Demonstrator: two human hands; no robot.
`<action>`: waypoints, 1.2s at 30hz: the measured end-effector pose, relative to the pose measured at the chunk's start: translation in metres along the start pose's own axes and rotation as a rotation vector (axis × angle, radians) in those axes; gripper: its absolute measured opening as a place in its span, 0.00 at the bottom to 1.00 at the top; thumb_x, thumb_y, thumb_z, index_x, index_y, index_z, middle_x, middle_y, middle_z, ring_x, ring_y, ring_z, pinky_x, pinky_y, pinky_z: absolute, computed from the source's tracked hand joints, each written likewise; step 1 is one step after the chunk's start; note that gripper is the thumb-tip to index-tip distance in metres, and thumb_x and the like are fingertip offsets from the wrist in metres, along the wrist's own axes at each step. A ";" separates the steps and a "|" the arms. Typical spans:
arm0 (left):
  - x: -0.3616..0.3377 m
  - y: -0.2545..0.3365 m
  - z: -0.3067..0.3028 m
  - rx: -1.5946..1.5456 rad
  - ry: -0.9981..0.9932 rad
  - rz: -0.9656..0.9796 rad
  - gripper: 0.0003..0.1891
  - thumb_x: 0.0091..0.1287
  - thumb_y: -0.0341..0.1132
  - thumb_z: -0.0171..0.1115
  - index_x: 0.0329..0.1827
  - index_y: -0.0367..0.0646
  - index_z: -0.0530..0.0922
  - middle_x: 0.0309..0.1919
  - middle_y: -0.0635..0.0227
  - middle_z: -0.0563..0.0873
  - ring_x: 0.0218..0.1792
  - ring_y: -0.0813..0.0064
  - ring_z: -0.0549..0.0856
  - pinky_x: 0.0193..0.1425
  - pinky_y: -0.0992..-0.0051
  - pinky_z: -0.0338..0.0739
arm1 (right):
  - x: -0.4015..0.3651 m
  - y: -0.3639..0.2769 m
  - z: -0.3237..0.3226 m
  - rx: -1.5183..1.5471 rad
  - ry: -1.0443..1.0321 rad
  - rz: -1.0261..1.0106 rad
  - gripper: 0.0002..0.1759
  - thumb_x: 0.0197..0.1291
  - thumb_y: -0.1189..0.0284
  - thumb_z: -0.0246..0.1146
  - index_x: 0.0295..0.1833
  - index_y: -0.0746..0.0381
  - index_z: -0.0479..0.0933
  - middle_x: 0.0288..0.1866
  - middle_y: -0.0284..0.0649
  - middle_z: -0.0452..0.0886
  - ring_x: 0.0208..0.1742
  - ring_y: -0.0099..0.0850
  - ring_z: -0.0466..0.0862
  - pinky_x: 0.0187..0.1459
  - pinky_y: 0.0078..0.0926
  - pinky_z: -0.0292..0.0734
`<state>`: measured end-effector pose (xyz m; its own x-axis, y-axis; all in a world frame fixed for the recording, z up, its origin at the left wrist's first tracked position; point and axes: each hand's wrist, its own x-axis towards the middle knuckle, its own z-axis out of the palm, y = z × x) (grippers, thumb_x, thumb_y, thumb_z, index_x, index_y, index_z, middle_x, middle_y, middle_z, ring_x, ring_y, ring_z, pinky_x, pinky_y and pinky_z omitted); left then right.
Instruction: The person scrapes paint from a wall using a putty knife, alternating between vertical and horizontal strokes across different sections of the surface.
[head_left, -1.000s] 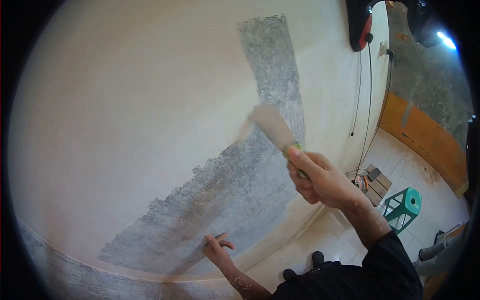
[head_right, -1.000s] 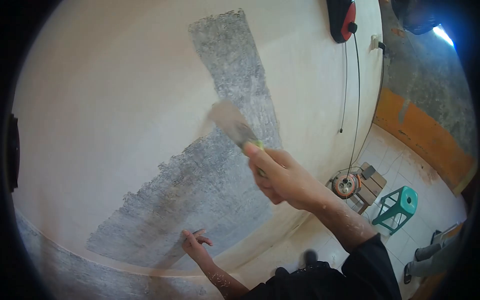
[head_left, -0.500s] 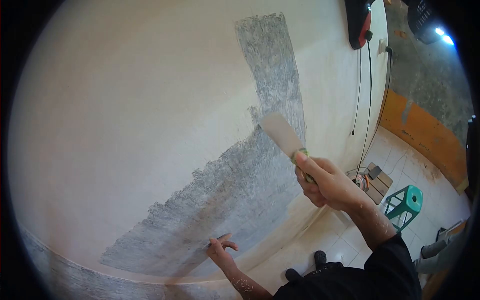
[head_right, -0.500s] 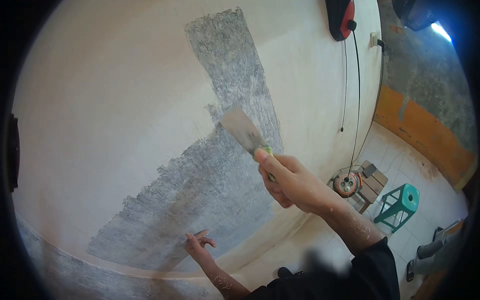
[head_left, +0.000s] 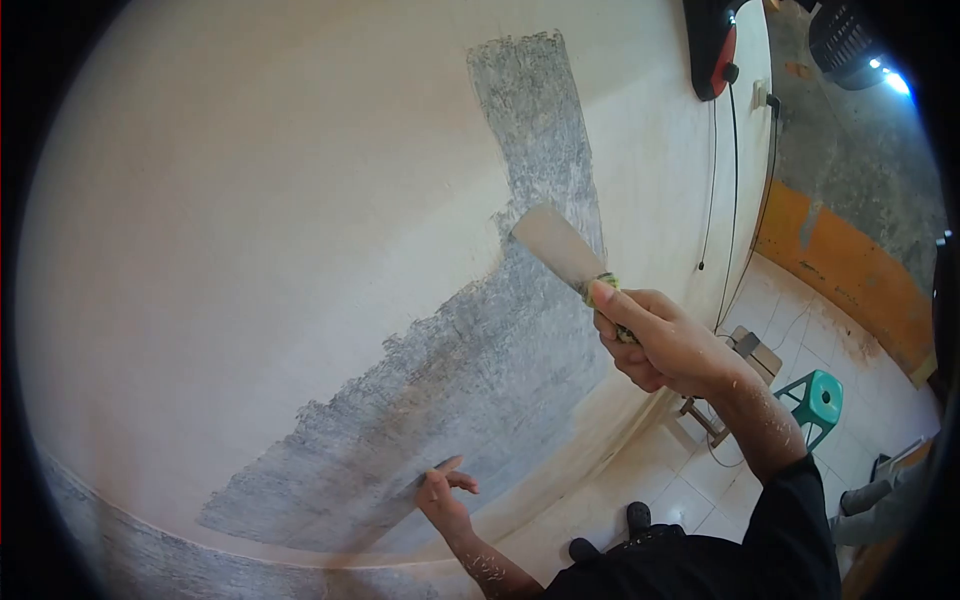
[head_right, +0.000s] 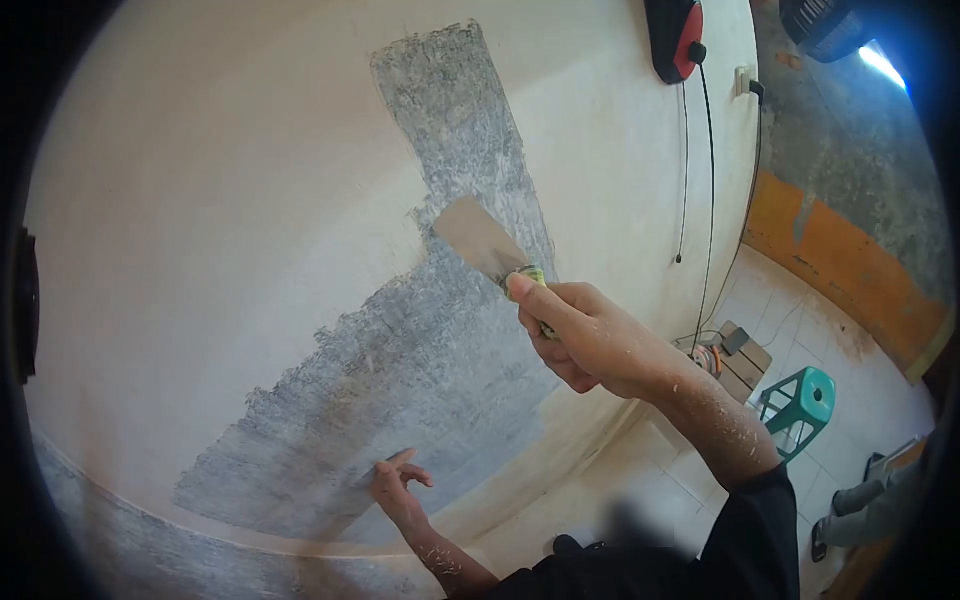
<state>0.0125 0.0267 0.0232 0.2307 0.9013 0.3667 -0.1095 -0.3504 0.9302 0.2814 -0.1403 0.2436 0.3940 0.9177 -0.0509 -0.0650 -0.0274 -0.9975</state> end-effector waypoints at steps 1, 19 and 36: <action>0.000 0.002 0.006 0.015 0.004 0.001 0.38 0.79 0.59 0.46 0.38 0.24 0.84 0.16 0.59 0.82 0.15 0.72 0.79 0.24 0.74 0.77 | 0.004 -0.005 0.003 0.010 -0.006 0.005 0.30 0.76 0.42 0.47 0.28 0.54 0.63 0.19 0.21 0.57 0.15 0.13 0.56 0.14 0.18 0.50; -0.009 -0.008 0.021 -0.093 -0.107 -0.048 0.35 0.76 0.58 0.53 0.36 0.24 0.83 0.19 0.56 0.84 0.16 0.72 0.81 0.24 0.74 0.78 | 0.001 0.007 -0.003 0.022 0.026 0.090 0.30 0.76 0.41 0.47 0.30 0.55 0.66 0.17 0.22 0.61 0.13 0.14 0.58 0.12 0.19 0.50; -0.018 0.003 0.030 -0.042 -0.237 -0.202 0.28 0.77 0.52 0.56 0.43 0.28 0.85 0.21 0.64 0.85 0.20 0.80 0.80 0.26 0.81 0.69 | 0.002 -0.010 -0.009 0.119 -0.051 0.042 0.28 0.76 0.42 0.47 0.32 0.53 0.64 0.19 0.21 0.57 0.15 0.12 0.53 0.15 0.17 0.45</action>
<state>0.0371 0.0020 0.0200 0.4705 0.8653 0.1728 -0.0767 -0.1550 0.9849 0.2912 -0.1422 0.2529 0.3418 0.9358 -0.0864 -0.1899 -0.0213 -0.9816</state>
